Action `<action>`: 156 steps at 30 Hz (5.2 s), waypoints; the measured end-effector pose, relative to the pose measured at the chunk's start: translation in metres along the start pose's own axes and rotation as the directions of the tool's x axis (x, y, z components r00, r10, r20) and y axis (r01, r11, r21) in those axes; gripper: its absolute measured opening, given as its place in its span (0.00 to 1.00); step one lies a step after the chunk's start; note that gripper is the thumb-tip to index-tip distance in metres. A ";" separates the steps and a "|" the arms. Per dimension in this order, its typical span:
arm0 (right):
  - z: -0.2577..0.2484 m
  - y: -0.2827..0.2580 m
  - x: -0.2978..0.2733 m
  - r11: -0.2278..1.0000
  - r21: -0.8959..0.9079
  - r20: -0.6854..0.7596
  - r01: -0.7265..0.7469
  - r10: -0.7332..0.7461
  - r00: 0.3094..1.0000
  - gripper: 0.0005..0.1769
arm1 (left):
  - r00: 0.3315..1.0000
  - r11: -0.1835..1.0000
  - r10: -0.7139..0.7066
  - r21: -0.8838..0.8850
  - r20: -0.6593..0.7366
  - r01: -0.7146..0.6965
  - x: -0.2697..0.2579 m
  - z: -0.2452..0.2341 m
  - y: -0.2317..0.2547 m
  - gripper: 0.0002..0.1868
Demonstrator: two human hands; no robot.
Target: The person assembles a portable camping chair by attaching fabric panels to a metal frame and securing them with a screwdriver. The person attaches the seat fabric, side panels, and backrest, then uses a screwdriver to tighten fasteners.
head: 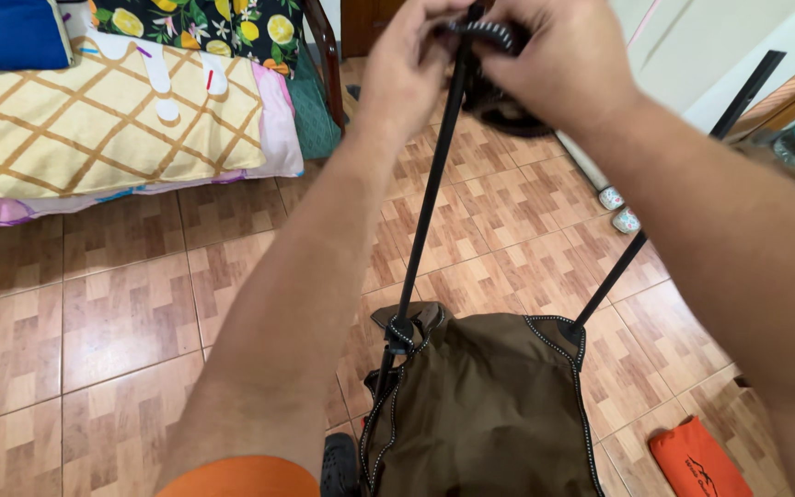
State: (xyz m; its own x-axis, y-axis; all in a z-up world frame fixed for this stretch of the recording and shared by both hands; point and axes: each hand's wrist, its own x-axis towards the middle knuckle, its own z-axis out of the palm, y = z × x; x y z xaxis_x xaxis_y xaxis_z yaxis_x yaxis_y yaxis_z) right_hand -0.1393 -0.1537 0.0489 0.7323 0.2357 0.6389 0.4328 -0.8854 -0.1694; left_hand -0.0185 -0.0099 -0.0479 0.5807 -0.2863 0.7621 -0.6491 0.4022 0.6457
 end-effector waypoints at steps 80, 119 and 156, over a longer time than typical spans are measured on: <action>0.019 -0.311 -0.414 -0.776 0.384 0.922 -0.500 0.294 0.252 0.23 | 0.260 0.179 -0.959 -0.467 0.114 0.866 -0.435 -0.071 0.174 0.27; 0.101 -0.347 -0.312 -0.308 0.547 0.815 -0.778 0.406 0.413 0.12 | 0.356 0.669 -0.734 -0.524 -0.578 0.527 -0.455 -0.028 0.336 0.20; 0.101 -0.370 -0.334 -0.101 0.640 0.692 -0.762 0.506 0.514 0.17 | 0.615 0.865 -0.499 -0.318 -0.610 0.387 -0.480 -0.024 0.328 0.16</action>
State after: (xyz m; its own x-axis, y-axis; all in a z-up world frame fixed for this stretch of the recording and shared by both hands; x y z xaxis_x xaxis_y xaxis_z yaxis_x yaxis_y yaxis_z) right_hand -0.4906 0.1352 -0.1778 0.9596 -0.0498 -0.2768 -0.2653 0.1661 -0.9498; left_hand -0.4985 0.2801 -0.2033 0.9811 0.1540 0.1171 -0.1808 0.5141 0.8384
